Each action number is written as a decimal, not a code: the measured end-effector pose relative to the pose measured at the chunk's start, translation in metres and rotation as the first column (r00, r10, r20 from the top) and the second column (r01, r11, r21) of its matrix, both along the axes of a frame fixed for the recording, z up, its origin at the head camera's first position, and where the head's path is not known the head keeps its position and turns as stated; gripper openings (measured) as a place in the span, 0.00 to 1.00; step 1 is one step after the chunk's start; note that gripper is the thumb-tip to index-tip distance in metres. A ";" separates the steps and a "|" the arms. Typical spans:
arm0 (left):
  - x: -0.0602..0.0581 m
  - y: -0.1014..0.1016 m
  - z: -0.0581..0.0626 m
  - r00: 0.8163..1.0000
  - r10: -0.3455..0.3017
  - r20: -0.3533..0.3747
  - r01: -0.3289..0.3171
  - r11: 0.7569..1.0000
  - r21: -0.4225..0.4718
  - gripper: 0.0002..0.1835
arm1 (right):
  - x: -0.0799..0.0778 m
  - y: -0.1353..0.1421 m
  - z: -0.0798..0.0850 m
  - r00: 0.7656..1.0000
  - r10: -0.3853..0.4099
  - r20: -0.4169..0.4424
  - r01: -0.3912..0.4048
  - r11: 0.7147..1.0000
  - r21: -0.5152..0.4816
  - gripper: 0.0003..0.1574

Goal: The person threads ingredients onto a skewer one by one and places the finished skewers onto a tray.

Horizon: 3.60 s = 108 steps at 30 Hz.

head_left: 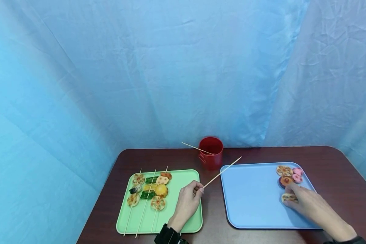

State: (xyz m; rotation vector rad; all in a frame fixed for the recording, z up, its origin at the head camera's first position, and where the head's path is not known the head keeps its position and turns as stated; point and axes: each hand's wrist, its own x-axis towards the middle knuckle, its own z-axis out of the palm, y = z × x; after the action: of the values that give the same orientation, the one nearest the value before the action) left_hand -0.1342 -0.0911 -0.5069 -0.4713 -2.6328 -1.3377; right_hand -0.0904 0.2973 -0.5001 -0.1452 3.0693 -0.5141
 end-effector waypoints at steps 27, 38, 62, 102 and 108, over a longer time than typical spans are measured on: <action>0.005 0.003 -0.003 0.989 0.029 -0.142 -0.035 0.999 -0.036 0.06 | -0.017 -0.027 0.023 0.951 -0.167 -0.259 0.059 0.923 -0.381 0.29; 0.008 0.007 -0.003 0.993 0.006 -0.119 -0.011 0.999 -0.040 0.07 | -0.027 -0.047 0.026 0.955 -0.188 -0.231 0.043 0.855 -0.517 0.28; 0.013 0.015 0.007 0.995 -0.076 -0.068 0.072 0.995 -0.062 0.04 | -0.034 -0.066 0.027 0.983 -0.095 0.154 0.156 0.011 -0.988 0.22; 0.013 0.024 0.010 0.991 -0.123 0.060 0.123 0.992 0.009 0.06 | -0.035 -0.098 0.033 0.985 -0.135 0.108 0.145 0.303 -0.942 0.31; 0.014 0.029 0.012 0.992 -0.123 0.024 0.123 0.992 -0.018 0.08 | -0.035 -0.105 0.032 0.978 -0.141 0.156 0.193 0.309 -0.931 0.30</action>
State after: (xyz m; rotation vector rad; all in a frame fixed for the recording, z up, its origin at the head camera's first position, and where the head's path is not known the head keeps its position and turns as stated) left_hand -0.1204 -0.0619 -0.4946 -0.6345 -2.6773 -1.3605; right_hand -0.1253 0.1925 -0.4684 0.1909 2.2323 -2.2337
